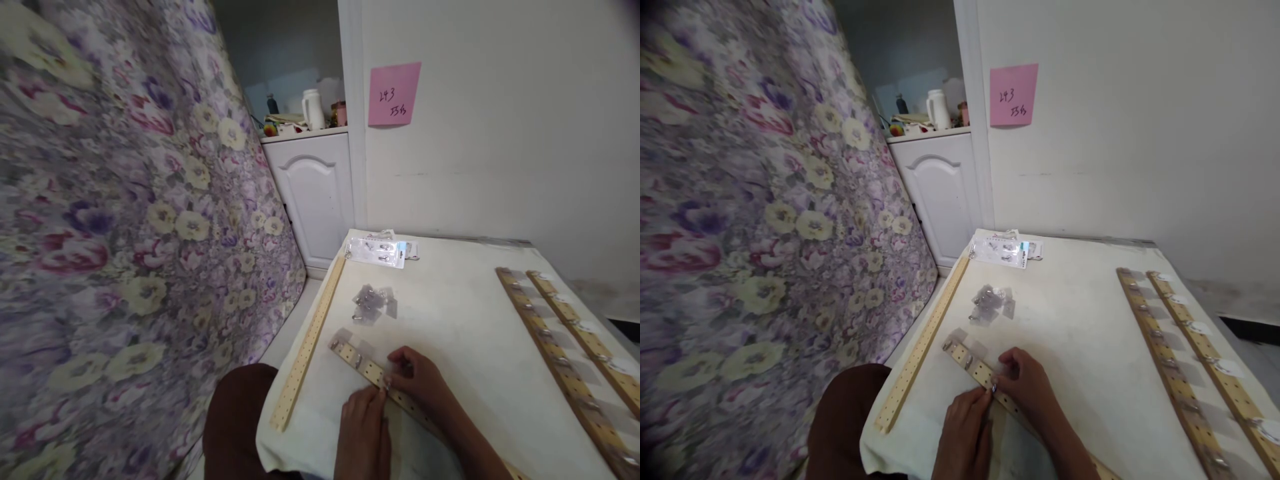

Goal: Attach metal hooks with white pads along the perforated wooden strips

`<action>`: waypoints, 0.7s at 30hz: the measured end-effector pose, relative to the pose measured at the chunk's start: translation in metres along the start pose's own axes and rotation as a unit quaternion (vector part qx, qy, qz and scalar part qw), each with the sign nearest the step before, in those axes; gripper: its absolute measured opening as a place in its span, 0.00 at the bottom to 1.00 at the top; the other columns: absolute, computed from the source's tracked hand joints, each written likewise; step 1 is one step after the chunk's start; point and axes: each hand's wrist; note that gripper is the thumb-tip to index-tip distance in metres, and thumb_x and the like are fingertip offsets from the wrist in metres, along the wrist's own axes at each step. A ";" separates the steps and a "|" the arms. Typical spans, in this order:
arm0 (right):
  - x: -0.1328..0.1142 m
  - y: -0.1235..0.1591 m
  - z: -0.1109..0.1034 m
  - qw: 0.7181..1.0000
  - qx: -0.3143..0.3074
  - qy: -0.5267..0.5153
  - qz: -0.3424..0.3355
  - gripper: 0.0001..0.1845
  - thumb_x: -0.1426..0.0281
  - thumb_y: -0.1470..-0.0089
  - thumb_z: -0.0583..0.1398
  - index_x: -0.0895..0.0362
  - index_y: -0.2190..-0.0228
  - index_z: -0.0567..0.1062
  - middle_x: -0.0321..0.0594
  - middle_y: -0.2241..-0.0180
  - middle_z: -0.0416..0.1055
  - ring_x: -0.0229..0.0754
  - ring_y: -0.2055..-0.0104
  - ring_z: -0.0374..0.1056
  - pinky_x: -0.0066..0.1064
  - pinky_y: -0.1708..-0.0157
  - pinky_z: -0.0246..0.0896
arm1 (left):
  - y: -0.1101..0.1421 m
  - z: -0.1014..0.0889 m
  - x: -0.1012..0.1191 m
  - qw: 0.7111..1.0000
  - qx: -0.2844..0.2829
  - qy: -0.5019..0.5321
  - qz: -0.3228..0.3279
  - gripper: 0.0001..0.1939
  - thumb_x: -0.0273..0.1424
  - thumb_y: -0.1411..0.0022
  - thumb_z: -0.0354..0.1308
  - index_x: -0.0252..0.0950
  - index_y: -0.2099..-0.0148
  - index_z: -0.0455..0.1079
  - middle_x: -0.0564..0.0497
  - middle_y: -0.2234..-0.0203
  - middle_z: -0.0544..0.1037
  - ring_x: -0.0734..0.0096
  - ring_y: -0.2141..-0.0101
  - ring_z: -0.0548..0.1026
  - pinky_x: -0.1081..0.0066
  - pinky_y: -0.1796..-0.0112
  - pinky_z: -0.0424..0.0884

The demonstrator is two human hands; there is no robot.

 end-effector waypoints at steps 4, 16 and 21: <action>0.002 -0.002 0.001 1.000 -0.004 -0.006 0.003 0.15 0.68 0.62 0.64 0.57 0.68 0.74 0.38 0.71 0.73 0.43 0.67 0.67 0.32 0.65 0.61 | 0.001 0.002 -0.001 1.000 0.007 -0.005 -0.004 0.22 0.19 0.41 0.48 0.34 0.44 0.63 0.40 0.55 0.73 0.58 0.55 0.71 0.56 0.58 0.72; 0.008 -0.006 0.006 1.000 -0.015 -0.024 0.004 0.20 0.71 0.64 0.62 0.55 0.63 0.74 0.35 0.69 0.70 0.39 0.70 0.67 0.30 0.67 0.61 | 0.002 0.000 -0.001 1.000 -0.019 -0.007 -0.020 0.24 0.19 0.42 0.49 0.35 0.43 0.62 0.41 0.54 0.74 0.59 0.55 0.72 0.56 0.57 0.72; 0.004 -0.003 0.006 1.000 0.005 -0.025 -0.013 0.19 0.69 0.63 0.63 0.57 0.64 0.75 0.37 0.69 0.71 0.39 0.71 0.65 0.31 0.68 0.61 | 0.004 0.000 -0.008 1.000 -0.023 -0.012 -0.017 0.24 0.21 0.42 0.51 0.35 0.43 0.63 0.41 0.53 0.74 0.58 0.54 0.72 0.57 0.56 0.72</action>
Point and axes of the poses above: each hand's wrist, its own y-axis away from the middle knuckle, its own z-axis out of the palm, x = y × z
